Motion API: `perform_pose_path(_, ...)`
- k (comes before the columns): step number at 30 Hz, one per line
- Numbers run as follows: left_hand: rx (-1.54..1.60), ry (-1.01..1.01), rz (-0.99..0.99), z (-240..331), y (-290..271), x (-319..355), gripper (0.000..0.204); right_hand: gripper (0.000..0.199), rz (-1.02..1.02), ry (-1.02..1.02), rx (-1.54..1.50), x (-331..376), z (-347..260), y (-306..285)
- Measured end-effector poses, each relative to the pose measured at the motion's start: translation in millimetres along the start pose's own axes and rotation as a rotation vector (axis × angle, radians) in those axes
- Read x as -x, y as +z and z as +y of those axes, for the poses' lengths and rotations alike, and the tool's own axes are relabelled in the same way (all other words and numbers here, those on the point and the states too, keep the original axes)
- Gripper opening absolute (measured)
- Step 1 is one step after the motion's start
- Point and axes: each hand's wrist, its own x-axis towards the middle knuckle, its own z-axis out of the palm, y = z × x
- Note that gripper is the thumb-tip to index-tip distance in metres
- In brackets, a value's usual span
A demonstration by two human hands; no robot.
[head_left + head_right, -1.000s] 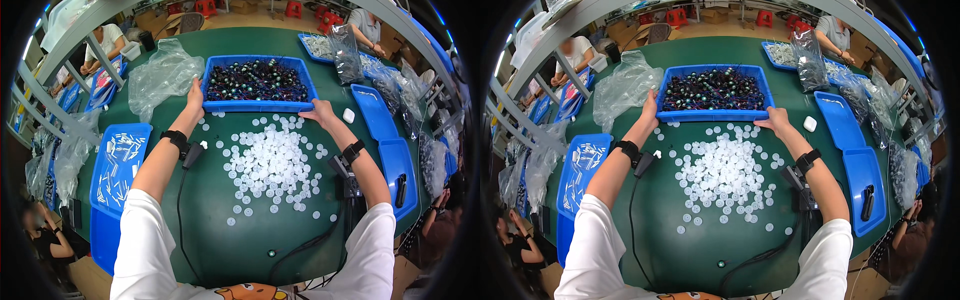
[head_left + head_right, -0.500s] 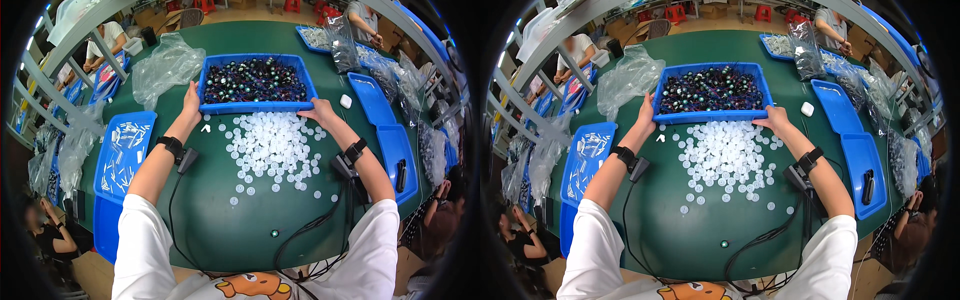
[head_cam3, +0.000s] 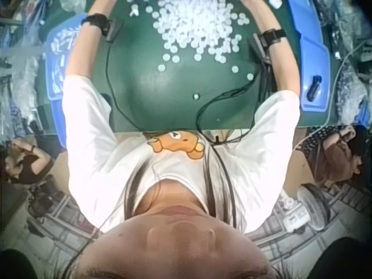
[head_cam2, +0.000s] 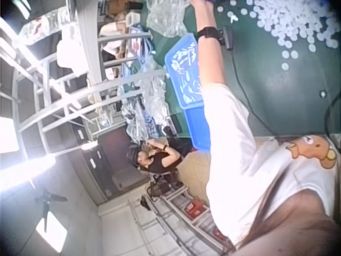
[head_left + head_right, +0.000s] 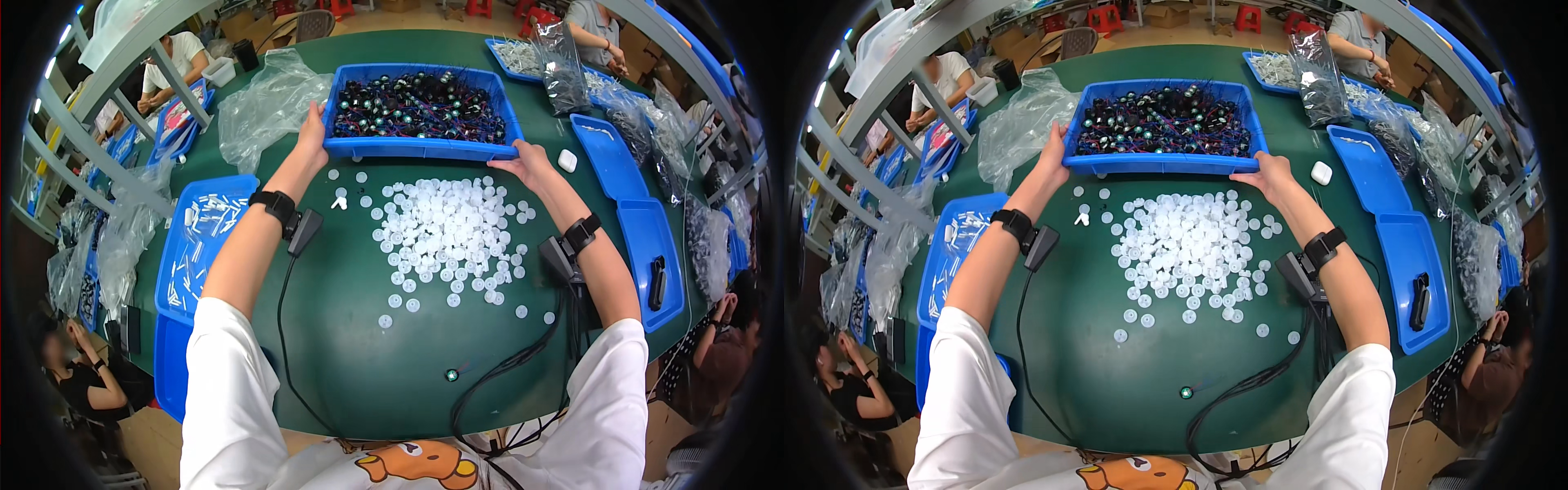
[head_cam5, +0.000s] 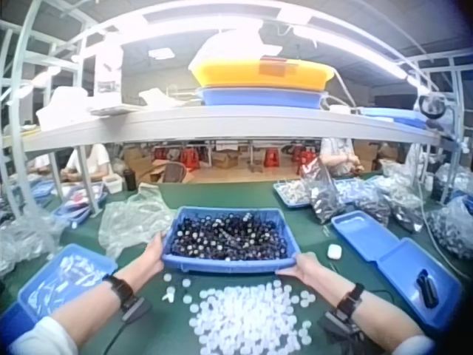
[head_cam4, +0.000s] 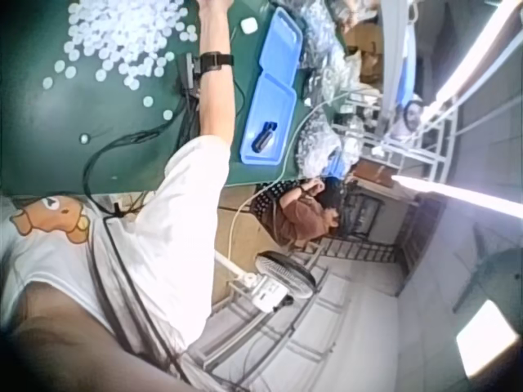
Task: The recorder is assembling small electronic lighting components, specifically inserting small circuit boards with LEDs and wires into white plastic housings.
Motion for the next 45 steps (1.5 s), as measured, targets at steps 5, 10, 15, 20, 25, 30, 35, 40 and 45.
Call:
perform_pose_path(5, -0.032, -0.069, -0.005, -1.5, 5.3, -22.7, 0.057, 0.036, 0.066, -0.010, -0.022, -17.4, 8.0, 5.6)
perform_pose_path(10, 0.018, -0.099, -0.040, -20.1, -3.6, -25.1, 0.060, 0.037, 0.102, 0.018, -0.028, -26.0, 19.6, 7.1)
perform_pose_path(15, 0.099, -0.087, -0.079, -22.7, -5.0, -20.3, 0.057, 0.037, 0.074, 0.066, -0.086, -37.7, 16.8, -0.5)
perform_pose_path(20, -0.877, 0.252, 0.525, -54.7, -6.3, 19.5, 0.044, 0.037, 0.125, 0.070, -0.142, -37.9, 17.6, 5.1)
perform_pose_path(25, -1.403, 0.271, 0.341, -63.6, 22.9, 73.2, 0.042, 0.033, 0.160, 0.054, -0.077, -42.8, 15.5, 8.9)
perform_pose_path(30, -1.467, 0.208, 0.528, -74.6, 32.4, 69.6, 0.039, 0.033, 0.155, 0.055, -0.108, -51.0, 18.2, 14.7)
perform_pose_path(35, -1.288, 0.057, 0.714, -65.0, 52.2, 62.7, 0.029, 0.035, 0.164, 0.070, -0.134, -56.1, 20.1, 13.2)
perform_pose_path(40, -1.343, 0.040, 0.562, -66.0, 48.1, 60.3, 0.022, 0.038, 0.130, 0.092, -0.150, -48.9, 19.0, 17.9)
perform_pose_path(45, -0.749, -0.090, -0.296, -57.3, 28.5, 108.7, 0.018, 0.052, 0.044, 0.172, 0.064, -21.2, 11.8, 16.1)
